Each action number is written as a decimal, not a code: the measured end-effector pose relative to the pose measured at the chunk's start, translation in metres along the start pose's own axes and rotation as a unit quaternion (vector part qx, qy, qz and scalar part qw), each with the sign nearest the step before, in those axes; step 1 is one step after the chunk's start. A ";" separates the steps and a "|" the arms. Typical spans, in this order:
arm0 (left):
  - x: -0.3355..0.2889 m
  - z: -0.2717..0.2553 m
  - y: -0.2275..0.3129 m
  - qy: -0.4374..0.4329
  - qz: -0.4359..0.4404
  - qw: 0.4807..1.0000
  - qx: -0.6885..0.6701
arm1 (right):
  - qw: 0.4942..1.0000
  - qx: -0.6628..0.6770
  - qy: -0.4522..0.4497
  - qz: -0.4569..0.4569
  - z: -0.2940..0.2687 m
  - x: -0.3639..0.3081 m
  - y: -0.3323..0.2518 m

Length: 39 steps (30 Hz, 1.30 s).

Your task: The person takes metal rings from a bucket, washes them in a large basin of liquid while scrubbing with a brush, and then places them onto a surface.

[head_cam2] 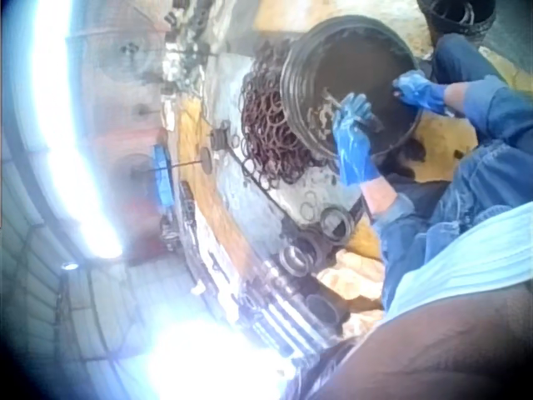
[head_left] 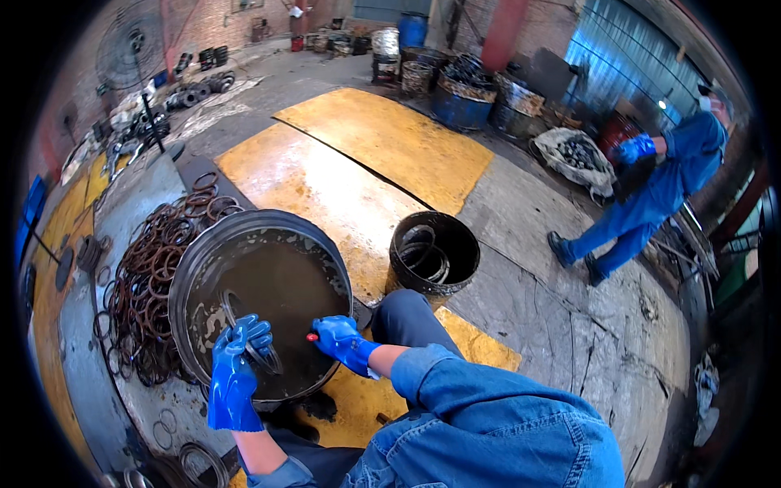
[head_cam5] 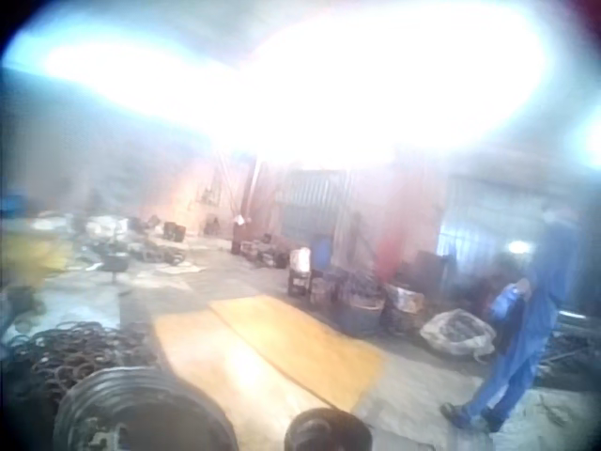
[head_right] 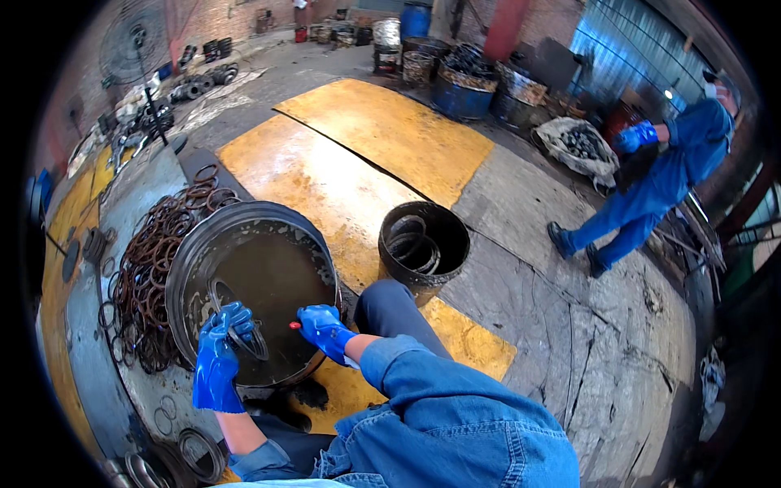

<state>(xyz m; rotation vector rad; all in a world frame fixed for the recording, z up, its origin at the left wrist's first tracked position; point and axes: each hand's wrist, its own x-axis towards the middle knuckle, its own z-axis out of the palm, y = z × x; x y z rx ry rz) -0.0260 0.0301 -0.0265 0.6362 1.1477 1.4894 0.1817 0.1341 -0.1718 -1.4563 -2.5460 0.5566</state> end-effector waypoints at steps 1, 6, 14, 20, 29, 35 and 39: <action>0.001 -0.002 -0.001 -0.002 -0.004 1.000 0.004 | 1.000 -0.001 -0.011 0.006 -0.001 0.002 -0.002; 0.002 -0.027 -0.009 -0.048 0.008 0.999 -0.009 | 0.999 -0.004 -0.035 0.007 -0.010 0.004 -0.010; -0.004 -0.019 -0.021 0.000 -0.015 1.000 -0.006 | 0.999 0.002 -0.053 0.011 -0.007 0.005 -0.003; 0.009 -0.036 -0.035 -0.066 -0.055 0.993 -0.084 | 0.998 -0.007 -0.068 0.019 -0.005 0.009 -0.006; -0.006 -0.013 -0.028 0.010 -0.081 0.996 -0.028 | 0.998 -0.011 -0.061 0.009 -0.004 0.006 -0.005; -0.007 -0.022 -0.032 -0.002 -0.079 0.996 -0.038 | 0.999 -0.005 -0.045 0.010 -0.004 0.005 -0.005; -0.009 -0.021 -0.029 -0.009 -0.087 0.995 -0.052 | 0.998 -0.010 -0.063 0.014 -0.004 0.006 -0.004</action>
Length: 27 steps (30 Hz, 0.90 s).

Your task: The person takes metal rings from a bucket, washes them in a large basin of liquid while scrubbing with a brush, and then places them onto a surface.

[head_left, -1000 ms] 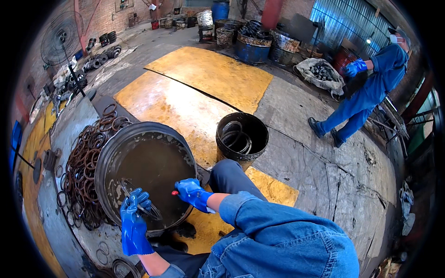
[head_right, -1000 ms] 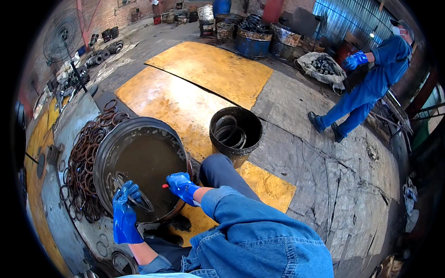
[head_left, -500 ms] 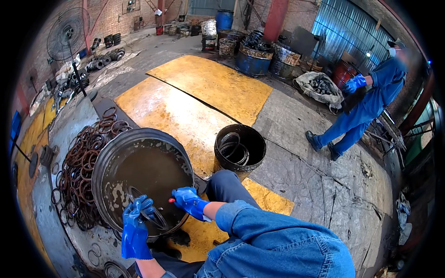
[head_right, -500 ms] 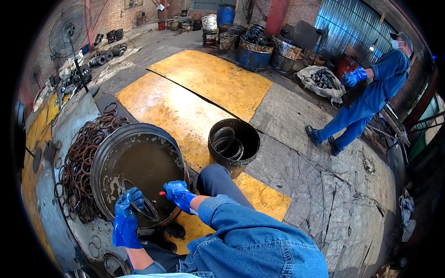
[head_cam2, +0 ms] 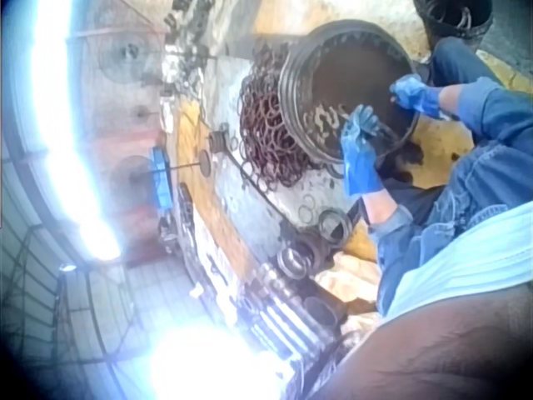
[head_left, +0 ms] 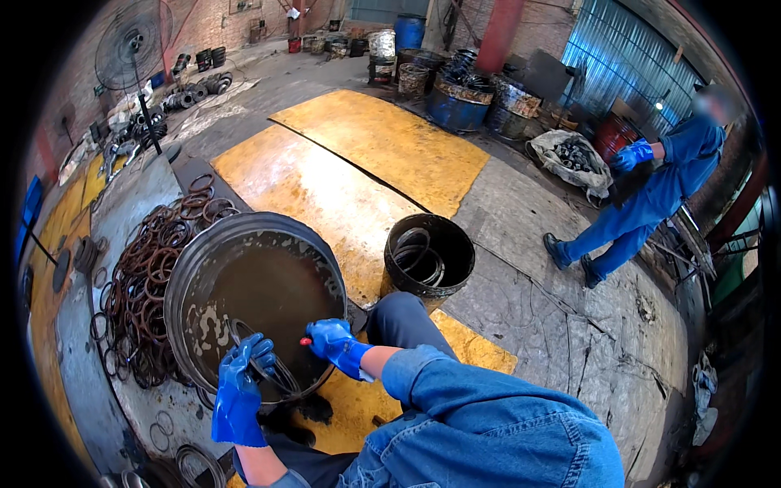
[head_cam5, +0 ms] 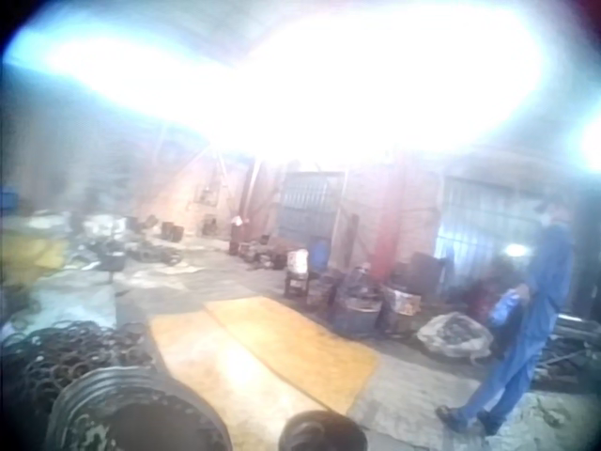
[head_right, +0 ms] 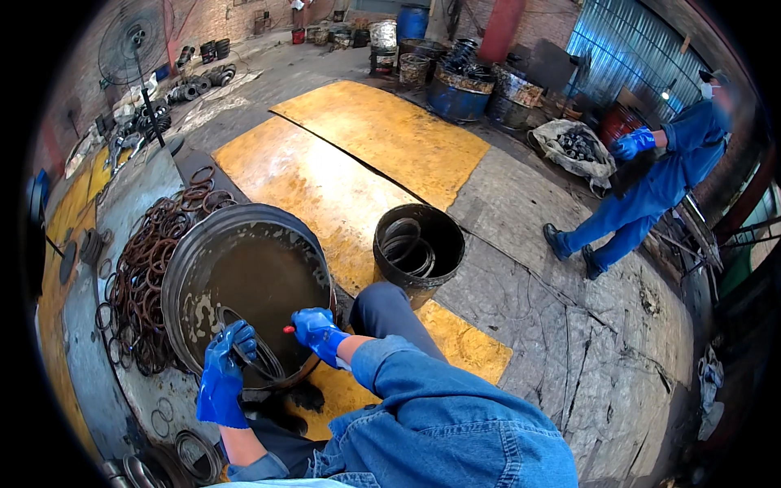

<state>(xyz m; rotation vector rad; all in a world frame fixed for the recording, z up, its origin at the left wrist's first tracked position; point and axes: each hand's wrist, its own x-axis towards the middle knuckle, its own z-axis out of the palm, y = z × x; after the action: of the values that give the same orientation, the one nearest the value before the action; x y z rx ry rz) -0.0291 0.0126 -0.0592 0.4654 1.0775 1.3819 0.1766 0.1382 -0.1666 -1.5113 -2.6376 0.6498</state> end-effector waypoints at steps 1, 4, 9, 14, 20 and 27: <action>-0.001 0.001 0.001 -0.001 0.002 1.000 -0.004 | 1.000 -0.002 -0.010 0.004 -0.001 0.001 -0.001; -0.004 0.003 0.003 -0.004 0.007 1.000 -0.001 | 1.000 -0.013 -0.022 0.009 -0.004 0.002 -0.003; -0.004 -0.001 0.002 0.001 0.006 1.000 0.008 | 1.000 -0.007 -0.028 0.011 -0.009 0.000 -0.006; -0.003 -0.002 0.002 -0.007 -0.002 1.000 0.016 | 1.000 -0.004 -0.014 0.010 -0.007 -0.002 -0.004; -0.005 -0.001 0.004 0.010 -0.010 0.999 0.030 | 0.999 -0.002 -0.035 0.017 -0.012 -0.002 -0.007; -0.003 -0.002 0.002 0.002 -0.005 1.000 0.030 | 0.999 -0.012 -0.029 0.014 -0.005 0.002 -0.003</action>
<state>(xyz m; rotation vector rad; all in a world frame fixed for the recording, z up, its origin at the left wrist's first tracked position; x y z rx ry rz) -0.0310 0.0094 -0.0575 0.5002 1.1246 1.3449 0.1747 0.1403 -0.1609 -1.5632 -2.6801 0.6784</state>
